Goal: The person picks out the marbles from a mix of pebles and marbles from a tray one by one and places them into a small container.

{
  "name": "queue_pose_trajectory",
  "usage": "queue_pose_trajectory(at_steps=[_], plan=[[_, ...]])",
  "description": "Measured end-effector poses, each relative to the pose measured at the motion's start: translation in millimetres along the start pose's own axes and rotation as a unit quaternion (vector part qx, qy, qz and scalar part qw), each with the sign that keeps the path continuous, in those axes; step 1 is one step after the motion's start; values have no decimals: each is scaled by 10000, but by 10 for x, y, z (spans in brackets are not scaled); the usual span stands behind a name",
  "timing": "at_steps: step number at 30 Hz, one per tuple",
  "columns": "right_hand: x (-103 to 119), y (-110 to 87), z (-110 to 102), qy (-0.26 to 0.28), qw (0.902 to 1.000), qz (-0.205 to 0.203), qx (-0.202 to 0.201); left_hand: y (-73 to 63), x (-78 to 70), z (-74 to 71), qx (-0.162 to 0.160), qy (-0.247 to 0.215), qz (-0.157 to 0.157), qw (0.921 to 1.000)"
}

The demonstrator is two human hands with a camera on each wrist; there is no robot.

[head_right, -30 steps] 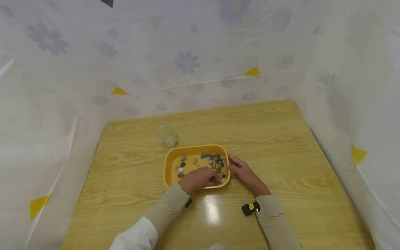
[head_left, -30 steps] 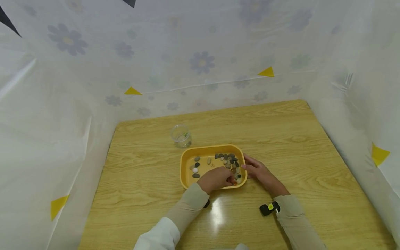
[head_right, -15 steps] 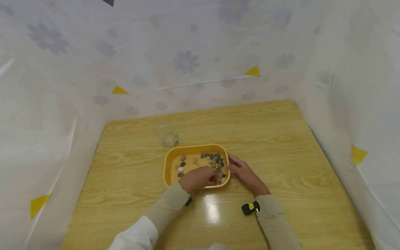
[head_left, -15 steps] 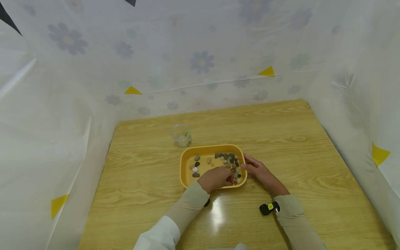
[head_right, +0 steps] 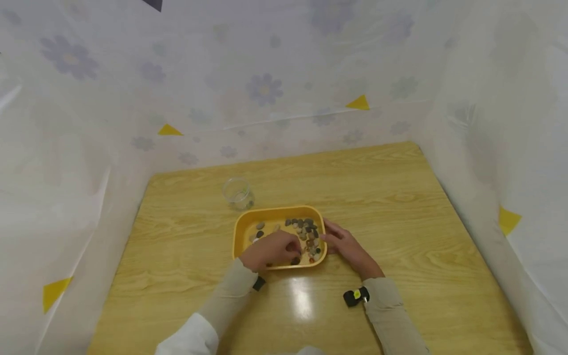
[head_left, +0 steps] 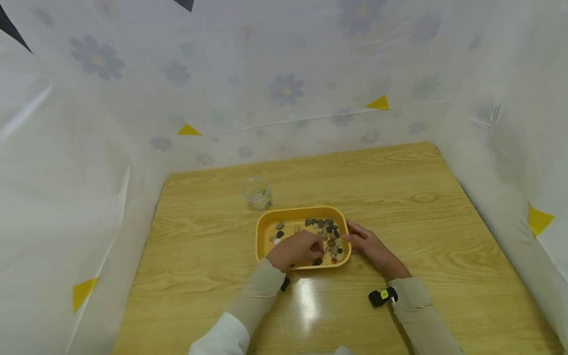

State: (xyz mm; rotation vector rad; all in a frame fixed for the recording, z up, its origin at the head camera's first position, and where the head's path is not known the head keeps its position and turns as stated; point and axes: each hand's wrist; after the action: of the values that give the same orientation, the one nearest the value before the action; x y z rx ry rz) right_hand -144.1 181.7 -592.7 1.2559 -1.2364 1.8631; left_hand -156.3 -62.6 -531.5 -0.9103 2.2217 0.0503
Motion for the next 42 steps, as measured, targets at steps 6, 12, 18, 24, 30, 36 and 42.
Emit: queue_pose_trajectory(at_steps=[6,12,18,24,30,36,42], plan=[[-4,6,-3,-34,10000,-57,40,-239,133,-179,-512,-259,20,9983],[16,-12,5,-100,9999,-33,-12,-424,221,-322,-975,-281,-106,9948],[26,-20,0,-51,10000,13,-2,-586,289,-425,-1221,-355,-334,9913],[9,-9,-4,-76,9999,-56,55,-753,385,-525,-1574,-473,-407,9856],[5,-29,-29,-59,9999,27,82,-875,496,-610,-1876,-451,-535,9798],[-1,-35,-38,-58,9999,-14,87,-982,604,-672,-2235,-413,-631,9718],[13,-40,-18,-30,10000,-50,25,-1054,724,-742,-2540,-408,-883,9623]])
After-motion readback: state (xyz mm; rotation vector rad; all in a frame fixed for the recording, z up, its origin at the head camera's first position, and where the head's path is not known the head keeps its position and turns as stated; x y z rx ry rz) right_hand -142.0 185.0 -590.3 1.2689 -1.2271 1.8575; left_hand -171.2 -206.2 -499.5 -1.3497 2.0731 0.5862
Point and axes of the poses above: each hand's wrist, its own y-axis towards the middle knuckle, its own z-axis out of the palm, x = y × z, and after that the axes turned 7 degrees about z, right-handed
